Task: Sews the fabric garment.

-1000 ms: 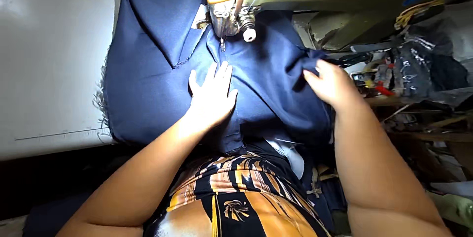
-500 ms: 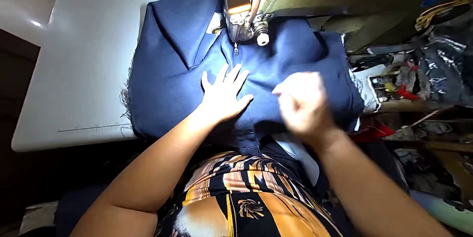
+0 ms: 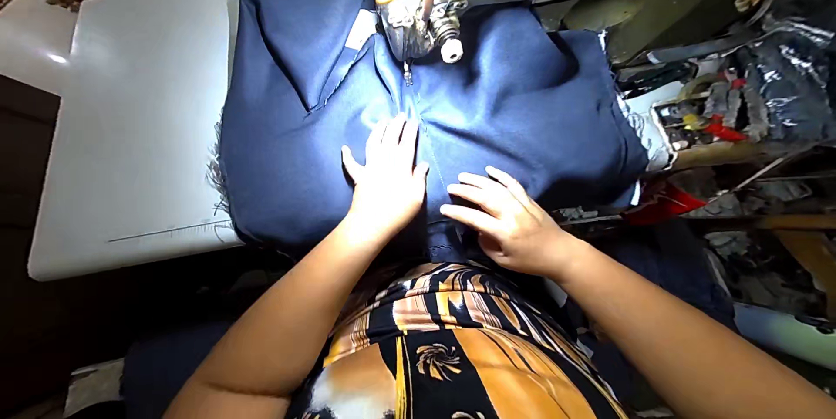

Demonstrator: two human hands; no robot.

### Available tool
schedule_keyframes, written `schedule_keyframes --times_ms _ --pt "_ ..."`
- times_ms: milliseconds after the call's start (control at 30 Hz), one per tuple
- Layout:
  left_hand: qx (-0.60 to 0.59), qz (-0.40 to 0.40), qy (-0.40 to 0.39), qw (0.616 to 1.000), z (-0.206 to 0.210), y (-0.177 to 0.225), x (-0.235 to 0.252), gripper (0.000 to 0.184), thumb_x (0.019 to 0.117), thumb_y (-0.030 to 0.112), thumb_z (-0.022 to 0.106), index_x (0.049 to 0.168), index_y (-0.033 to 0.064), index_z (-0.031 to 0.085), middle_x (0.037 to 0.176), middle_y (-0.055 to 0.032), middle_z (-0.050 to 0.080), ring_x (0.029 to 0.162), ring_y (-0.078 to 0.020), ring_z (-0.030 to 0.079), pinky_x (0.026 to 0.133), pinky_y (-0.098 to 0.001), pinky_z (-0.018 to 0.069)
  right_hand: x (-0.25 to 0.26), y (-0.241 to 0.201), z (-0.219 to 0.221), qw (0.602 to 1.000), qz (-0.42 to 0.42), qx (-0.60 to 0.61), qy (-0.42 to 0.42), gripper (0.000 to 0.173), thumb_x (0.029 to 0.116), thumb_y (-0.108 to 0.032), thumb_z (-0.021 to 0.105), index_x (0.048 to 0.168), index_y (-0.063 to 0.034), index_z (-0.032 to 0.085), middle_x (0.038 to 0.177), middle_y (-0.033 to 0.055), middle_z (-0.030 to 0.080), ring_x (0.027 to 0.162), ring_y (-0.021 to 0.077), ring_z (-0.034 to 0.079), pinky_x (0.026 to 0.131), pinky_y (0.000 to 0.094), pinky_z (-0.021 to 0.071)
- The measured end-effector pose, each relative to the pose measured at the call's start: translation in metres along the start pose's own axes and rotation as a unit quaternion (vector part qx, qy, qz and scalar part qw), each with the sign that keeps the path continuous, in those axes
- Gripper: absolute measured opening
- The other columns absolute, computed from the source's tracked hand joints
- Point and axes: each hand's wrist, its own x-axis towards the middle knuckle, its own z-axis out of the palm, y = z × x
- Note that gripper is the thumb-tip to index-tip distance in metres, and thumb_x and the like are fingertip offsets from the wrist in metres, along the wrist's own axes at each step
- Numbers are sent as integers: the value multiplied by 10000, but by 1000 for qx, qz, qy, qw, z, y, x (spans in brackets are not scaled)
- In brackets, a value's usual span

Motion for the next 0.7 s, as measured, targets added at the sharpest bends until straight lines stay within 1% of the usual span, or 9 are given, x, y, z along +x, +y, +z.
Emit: schedule_keyframes --times_ms 67,167,267,333,433,500,567,633,700 --pt "60 10 -19 998 15 -5 3 624 1062 477 307 1625 210 336 1688 -17 307 1577 -327 204 1100 -848 46 -13 2 10 999 -24 -15 -41 592 921 -119 538 1449 -382 585 1570 50 503 1510 299 379 1200 683 220" --pt "71 26 -35 997 14 -11 8 648 1042 532 267 1633 270 312 1698 16 284 1583 -333 178 1085 -855 34 -26 10 38 994 -43 -95 16 523 1042 -174 506 1469 -475 519 1601 10 465 1527 251 346 1207 630 193" --pt "67 25 -39 997 12 -11 10 653 1036 543 273 1632 278 314 1701 7 274 1584 -343 170 1081 -857 40 -21 15 58 986 -46 -134 92 483 1060 -180 468 1438 -473 539 1593 -12 466 1532 246 309 1223 574 136" --pt "68 22 -43 997 12 -11 10 650 1036 545 269 1630 285 316 1700 3 276 1583 -344 169 1082 -853 56 -17 14 64 982 -43 -124 135 393 1057 -199 495 1357 -424 613 1549 -8 519 1520 256 331 1224 580 136" --pt "48 34 -41 997 10 -15 11 640 1046 549 281 1625 279 331 1694 -10 293 1577 -358 188 1075 -859 66 -14 5 54 981 -47 -76 174 200 1032 -212 570 1115 -272 741 1357 30 672 1403 270 487 1186 594 222" --pt "11 48 -26 998 9 -20 11 610 1056 516 307 1601 255 391 1678 -28 325 1567 -346 229 1075 -858 72 -10 -10 35 984 -61 -15 164 204 1034 -153 562 1060 -160 764 1224 59 737 1287 244 601 1155 508 354" --pt "-25 59 1 998 9 -26 12 568 1059 481 344 1554 236 478 1646 -29 389 1547 -318 294 1081 -852 75 -1 -28 14 983 -78 54 160 214 1027 -78 552 1043 -53 764 1090 117 772 1121 245 708 1046 408 524" --pt "-38 72 19 996 9 -32 14 556 1051 496 379 1524 242 520 1604 -25 453 1522 -302 350 1076 -854 85 8 -40 -2 982 -69 83 157 204 1017 -52 561 1026 -25 763 1028 133 774 1037 229 737 952 350 580" --pt "-29 81 14 996 8 -35 17 574 1040 516 377 1532 252 510 1602 -21 457 1521 -303 354 1077 -856 87 14 -47 -12 986 -54 73 137 205 1013 -61 563 1003 -40 767 1007 113 772 1017 209 735 928 337 583"
